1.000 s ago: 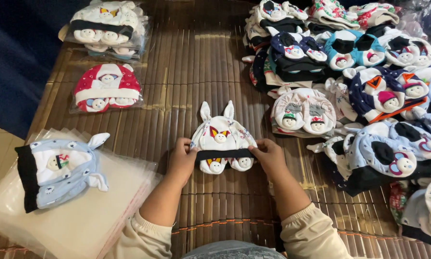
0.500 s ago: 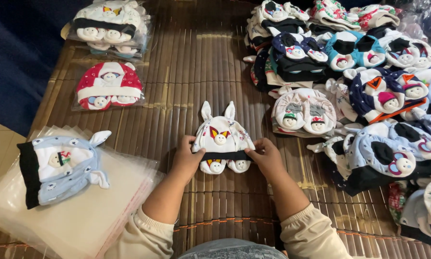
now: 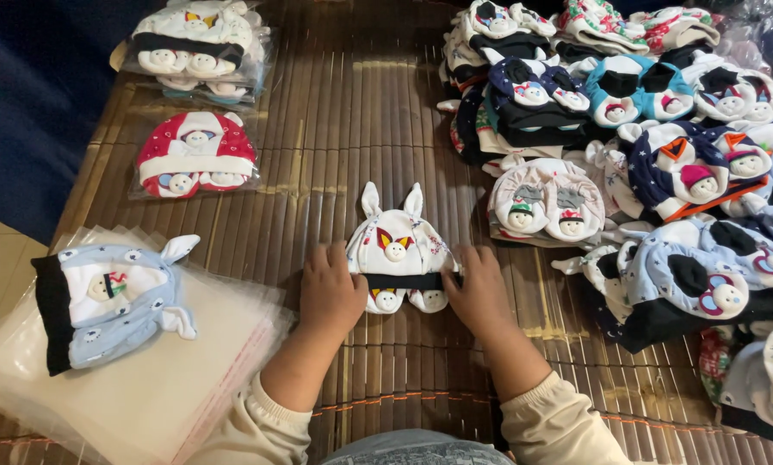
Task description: Packaging sets of baby hats and booties into clear plastic bags
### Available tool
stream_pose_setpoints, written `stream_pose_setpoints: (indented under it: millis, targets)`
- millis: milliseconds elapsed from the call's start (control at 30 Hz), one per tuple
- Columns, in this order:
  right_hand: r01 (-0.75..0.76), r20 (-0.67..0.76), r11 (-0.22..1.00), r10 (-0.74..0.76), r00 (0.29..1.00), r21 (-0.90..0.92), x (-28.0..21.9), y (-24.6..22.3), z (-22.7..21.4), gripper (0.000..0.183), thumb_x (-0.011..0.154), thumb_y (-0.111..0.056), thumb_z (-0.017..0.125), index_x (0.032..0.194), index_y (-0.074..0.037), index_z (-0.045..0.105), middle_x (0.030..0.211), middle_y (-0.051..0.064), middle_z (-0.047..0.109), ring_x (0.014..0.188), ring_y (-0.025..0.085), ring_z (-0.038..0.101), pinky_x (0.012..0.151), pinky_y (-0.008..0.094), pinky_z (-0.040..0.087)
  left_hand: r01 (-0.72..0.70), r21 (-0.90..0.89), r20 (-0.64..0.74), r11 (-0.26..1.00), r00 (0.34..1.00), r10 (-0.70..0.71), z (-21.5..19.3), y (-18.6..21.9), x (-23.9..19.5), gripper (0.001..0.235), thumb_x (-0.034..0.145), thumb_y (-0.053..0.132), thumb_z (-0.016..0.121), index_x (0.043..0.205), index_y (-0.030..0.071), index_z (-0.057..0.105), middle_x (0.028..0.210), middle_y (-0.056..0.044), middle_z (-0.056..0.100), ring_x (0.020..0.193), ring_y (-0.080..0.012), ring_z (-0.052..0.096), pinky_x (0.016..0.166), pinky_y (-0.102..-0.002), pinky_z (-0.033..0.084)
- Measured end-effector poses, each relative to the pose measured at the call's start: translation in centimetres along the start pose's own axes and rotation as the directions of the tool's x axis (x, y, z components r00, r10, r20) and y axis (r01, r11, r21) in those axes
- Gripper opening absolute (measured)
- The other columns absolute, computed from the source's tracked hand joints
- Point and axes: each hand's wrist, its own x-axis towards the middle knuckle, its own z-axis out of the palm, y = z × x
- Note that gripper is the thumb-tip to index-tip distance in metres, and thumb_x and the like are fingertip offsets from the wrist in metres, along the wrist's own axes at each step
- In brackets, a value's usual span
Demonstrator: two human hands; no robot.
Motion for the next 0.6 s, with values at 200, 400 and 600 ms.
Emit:
stream_pose_setpoints:
  millis: [200, 400, 600]
  targets:
    - [0.463, 0.048, 0.885, -0.461, 0.886, -0.045, 0.3, -3.7, -0.2, 0.073, 0.087, -0.039, 0.075, 0.149, -0.010, 0.052, 0.153, 0.024, 0.047, 0.139, 0.047, 0.046, 0.107, 0.061, 0.043, -0.492, 0.056, -0.047, 0.869, 0.868, 0.495, 0.6, 1.1, 0.0, 0.080, 0.089, 0.036, 0.066, 0.159, 0.009, 0.038, 0.157, -0.026, 0.038, 0.145, -0.0455, 0.036, 0.114, -0.062, 0.032]
    - [0.515, 0.071, 0.827, -0.513, 0.855, -0.226, -1.1, -1.6, 3.4, 0.070, 0.098, -0.054, 0.052, 0.159, -0.021, 0.041, 0.159, 0.008, 0.046, 0.150, 0.028, 0.037, 0.121, 0.048, 0.021, -0.477, 0.132, 0.095, 0.869, 0.879, 0.468, 2.6, -0.5, -1.3, 0.079, 0.096, 0.044, 0.056, 0.164, 0.014, 0.028, 0.162, -0.020, 0.035, 0.149, -0.0368, 0.033, 0.116, -0.062, 0.026]
    - [0.513, 0.116, 0.824, -0.501, 0.858, -0.240, -1.1, -0.8, 4.0, 0.075, 0.096, -0.058, 0.053, 0.160, -0.024, 0.038, 0.163, 0.005, 0.040, 0.152, 0.027, 0.034, 0.121, 0.050, 0.022, -0.477, 0.172, 0.056, 0.862, 0.878, 0.475, 3.8, -1.2, -1.8, 0.081, 0.098, 0.045, 0.055, 0.164, 0.008, 0.025, 0.166, -0.021, 0.029, 0.153, -0.0366, 0.026, 0.117, -0.060, 0.025]
